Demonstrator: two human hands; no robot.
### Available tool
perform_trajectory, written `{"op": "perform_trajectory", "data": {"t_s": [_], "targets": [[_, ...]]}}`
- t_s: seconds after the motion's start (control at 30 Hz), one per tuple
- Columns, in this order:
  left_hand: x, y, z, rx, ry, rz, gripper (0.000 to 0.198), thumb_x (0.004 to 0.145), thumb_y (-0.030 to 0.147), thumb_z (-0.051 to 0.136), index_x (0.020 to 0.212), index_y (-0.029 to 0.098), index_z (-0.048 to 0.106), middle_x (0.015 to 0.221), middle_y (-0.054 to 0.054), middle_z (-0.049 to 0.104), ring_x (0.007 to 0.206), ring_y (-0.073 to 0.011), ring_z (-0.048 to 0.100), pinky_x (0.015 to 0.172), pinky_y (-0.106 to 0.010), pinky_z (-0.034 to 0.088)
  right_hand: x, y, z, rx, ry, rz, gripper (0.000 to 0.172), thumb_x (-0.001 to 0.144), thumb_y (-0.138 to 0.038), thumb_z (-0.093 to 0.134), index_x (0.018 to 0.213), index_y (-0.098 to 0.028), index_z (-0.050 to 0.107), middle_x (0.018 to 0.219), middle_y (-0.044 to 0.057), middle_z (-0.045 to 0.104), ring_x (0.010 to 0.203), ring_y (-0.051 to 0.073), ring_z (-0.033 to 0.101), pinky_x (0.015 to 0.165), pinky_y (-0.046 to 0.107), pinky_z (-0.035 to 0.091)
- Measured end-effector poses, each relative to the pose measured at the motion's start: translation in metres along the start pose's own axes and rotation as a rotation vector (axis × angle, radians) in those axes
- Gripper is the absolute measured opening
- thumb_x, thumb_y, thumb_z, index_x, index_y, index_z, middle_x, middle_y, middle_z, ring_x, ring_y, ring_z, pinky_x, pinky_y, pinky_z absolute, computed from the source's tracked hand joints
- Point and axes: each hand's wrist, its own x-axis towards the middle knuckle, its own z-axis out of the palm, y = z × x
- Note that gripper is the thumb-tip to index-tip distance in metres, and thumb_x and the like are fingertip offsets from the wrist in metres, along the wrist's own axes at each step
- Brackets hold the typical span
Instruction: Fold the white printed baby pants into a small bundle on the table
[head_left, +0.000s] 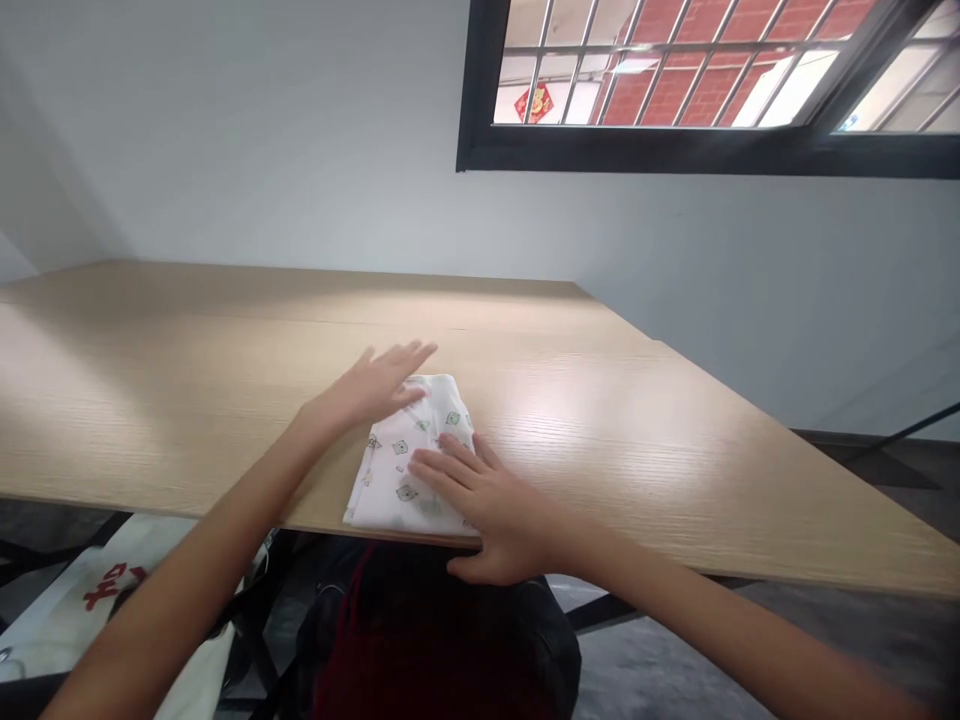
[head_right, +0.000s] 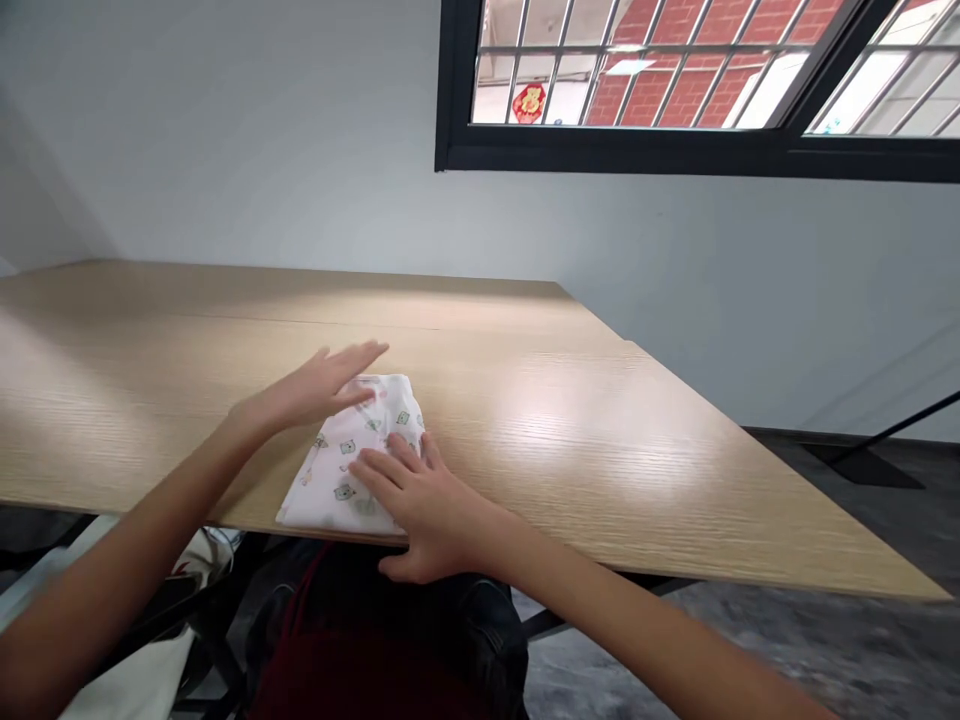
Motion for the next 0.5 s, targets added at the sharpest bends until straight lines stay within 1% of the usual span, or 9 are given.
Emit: {"op": "perform_trajectory", "data": {"t_s": [0.07,0.1,0.17,0.23,0.3,0.37,0.4,0.47,0.5], "targets": [[-0.043,0.006,-0.004,-0.276,-0.195,0.021,0.05,0.091,0.044,0.041,0.137,0.034,0.026,0.139,0.003,0.034,0.122,-0.0203,0.037,0.098,-0.035,0.032,-0.01,0.002,0.002,-0.028,0.048,-0.001,0.074,0.071,-0.03,0.06,0.136,-0.011,0.029,0.141,0.012,0.03,0.132,0.032,0.018,0.108,0.053,0.02],[-0.065,0.009,-0.002,-0.405,-0.292,0.022,0.052,0.087,0.044,0.048,0.135,0.035,0.031,0.137,0.004,0.038,0.119,-0.0206,0.041,0.095,-0.033,0.035,-0.016,0.002,0.004,-0.047,0.084,-0.027,0.066,0.073,-0.024,0.056,0.133,-0.008,0.033,0.139,0.014,0.034,0.131,0.031,0.022,0.107,0.049,0.025],[-0.103,0.015,0.006,-0.598,-0.335,0.005,0.059,0.078,0.035,0.062,0.131,0.036,0.037,0.136,0.005,0.039,0.12,-0.0197,0.039,0.096,-0.032,0.034,-0.028,-0.001,0.005,-0.079,0.166,-0.085,0.051,0.077,-0.012,0.047,0.127,-0.007,0.041,0.131,0.015,0.043,0.127,0.027,0.033,0.104,0.041,0.034],[-0.128,0.021,0.016,-0.658,-0.269,-0.028,0.06,0.075,0.023,0.062,0.128,0.039,0.041,0.135,0.008,0.039,0.124,-0.0161,0.033,0.099,-0.03,0.029,-0.04,-0.008,0.003,-0.058,0.245,-0.086,0.04,0.08,-0.006,0.037,0.117,-0.009,0.049,0.119,0.013,0.054,0.114,0.022,0.048,0.093,0.034,0.045],[-0.136,0.027,0.024,-0.627,-0.188,-0.038,0.057,0.076,0.016,0.057,0.125,0.041,0.043,0.132,0.01,0.042,0.124,-0.0129,0.033,0.101,-0.029,0.026,-0.047,-0.015,-0.002,0.046,0.29,0.004,0.031,0.084,-0.008,0.034,0.107,-0.013,0.054,0.103,0.01,0.062,0.093,0.017,0.059,0.076,0.028,0.05],[-0.13,0.032,0.027,-0.618,-0.116,0.015,0.051,0.077,0.016,0.057,0.122,0.039,0.049,0.129,0.01,0.046,0.12,-0.0138,0.038,0.101,-0.028,0.027,-0.048,-0.017,-0.009,0.217,0.297,0.145,0.022,0.087,-0.017,0.037,0.1,-0.016,0.055,0.088,0.005,0.064,0.075,0.012,0.06,0.062,0.022,0.048],[-0.123,0.034,0.028,-0.634,-0.083,0.027,0.044,0.078,0.02,0.058,0.118,0.035,0.053,0.124,0.008,0.051,0.115,-0.0159,0.044,0.098,-0.028,0.031,-0.046,-0.017,-0.013,0.303,0.297,0.215,0.019,0.088,-0.021,0.039,0.097,-0.018,0.055,0.081,0.002,0.063,0.069,0.011,0.058,0.059,0.021,0.046],[-0.105,0.036,0.03,-0.671,0.008,-0.028,0.026,0.082,0.034,0.053,0.105,0.024,0.063,0.107,0.003,0.062,0.099,-0.02,0.055,0.086,-0.028,0.041,-0.037,-0.01,-0.018,0.453,0.34,0.364,0.019,0.088,-0.03,0.04,0.089,-0.018,0.055,0.072,-0.001,0.059,0.064,0.009,0.055,0.055,0.019,0.042],[-0.094,0.036,0.032,-0.678,0.07,-0.087,0.029,0.086,0.04,0.047,0.099,0.021,0.064,0.098,0.001,0.064,0.09,-0.0211,0.058,0.08,-0.028,0.045,-0.031,-0.005,-0.019,0.508,0.382,0.444,0.023,0.088,-0.034,0.039,0.084,-0.018,0.054,0.069,-0.001,0.057,0.062,0.009,0.053,0.054,0.02,0.041]]}}
